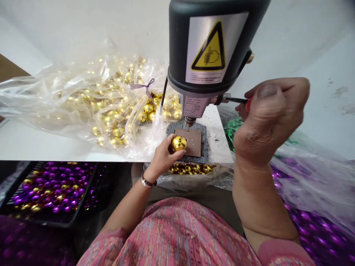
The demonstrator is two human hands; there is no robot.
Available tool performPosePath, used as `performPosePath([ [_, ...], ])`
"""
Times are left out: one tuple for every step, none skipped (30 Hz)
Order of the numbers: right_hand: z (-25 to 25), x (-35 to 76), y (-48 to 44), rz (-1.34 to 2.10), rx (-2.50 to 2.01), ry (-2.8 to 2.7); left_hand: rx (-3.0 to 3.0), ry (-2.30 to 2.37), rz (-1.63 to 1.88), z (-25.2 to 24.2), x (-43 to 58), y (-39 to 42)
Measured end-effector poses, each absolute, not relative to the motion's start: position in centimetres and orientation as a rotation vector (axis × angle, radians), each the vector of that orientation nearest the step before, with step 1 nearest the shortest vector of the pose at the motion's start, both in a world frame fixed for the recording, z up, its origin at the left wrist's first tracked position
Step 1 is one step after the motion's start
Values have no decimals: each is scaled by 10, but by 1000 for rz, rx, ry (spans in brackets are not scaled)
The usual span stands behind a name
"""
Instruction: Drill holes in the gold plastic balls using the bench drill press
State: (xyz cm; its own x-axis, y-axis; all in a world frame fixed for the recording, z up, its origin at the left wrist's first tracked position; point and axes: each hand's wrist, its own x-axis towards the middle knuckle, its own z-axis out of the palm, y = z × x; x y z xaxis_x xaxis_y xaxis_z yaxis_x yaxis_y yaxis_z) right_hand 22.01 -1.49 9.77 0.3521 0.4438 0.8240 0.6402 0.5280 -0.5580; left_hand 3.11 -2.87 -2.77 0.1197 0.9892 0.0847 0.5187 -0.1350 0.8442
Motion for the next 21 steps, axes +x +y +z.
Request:
performPosePath([
  [96,220,-14,-155,-1070,-1270,1782,1425,878,-28,24,-38],
  [94,220,-14,-140,-1063,-1264,1819,1370,831,-28,17,-49],
  [92,221,-14,-124,-1059,-1259,1841,1319,765,-30,11,-59],
  [91,221,-14,-108,-1058,-1256,1843,1276,686,-33,6,-69],
  [90,221,-14,-93,-1059,-1256,1818,1252,605,-37,2,-78],
  [89,222,-14,-81,-1060,-1256,1764,1255,533,-44,0,-86],
  [89,222,-15,-75,-1059,-1256,1687,1284,477,-52,-2,-93],
  [89,222,-15,-71,-1058,-1257,1587,1337,444,-61,-3,-99],
  [89,223,-15,-67,-1058,-1255,1479,1391,438,-71,-3,-103],
  [89,223,-16,-60,-1060,-1249,1376,1416,450,-79,-2,-106],
  [88,223,-16,-55,-1062,-1242,1289,1428,472,-86,-2,-108],
  [88,223,-17,-51,-1063,-1236,1229,1434,490,-90,-3,-109],
  [87,222,-17,-47,-1064,-1230,1204,1449,499,-90,-4,-110],
  [87,222,-18,-47,-1066,-1225,1216,1480,502,-87,-6,-111],
  [86,222,-18,-52,-1069,-1219,1258,1516,501,-80,-9,-111],
  [85,222,-18,-61,-1071,-1212,1315,1539,504,-70,-13,-110],
  [85,221,-18,-69,-1074,-1203,1378,1543,525,-57,-18,-106],
  [84,221,-17,-77,-1075,-1190,1428,1519,573,-43,-23,-100],
  [83,220,-17,-84,-1078,-1179,1454,1499,642,-29,-28,-90],
  [83,220,-17,-90,-1081,-1171,1476,1524,730,-16,-33,-76],
  [82,220,-17,-94,-1083,-1166,1503,1604,839,-5,-37,-58],
])
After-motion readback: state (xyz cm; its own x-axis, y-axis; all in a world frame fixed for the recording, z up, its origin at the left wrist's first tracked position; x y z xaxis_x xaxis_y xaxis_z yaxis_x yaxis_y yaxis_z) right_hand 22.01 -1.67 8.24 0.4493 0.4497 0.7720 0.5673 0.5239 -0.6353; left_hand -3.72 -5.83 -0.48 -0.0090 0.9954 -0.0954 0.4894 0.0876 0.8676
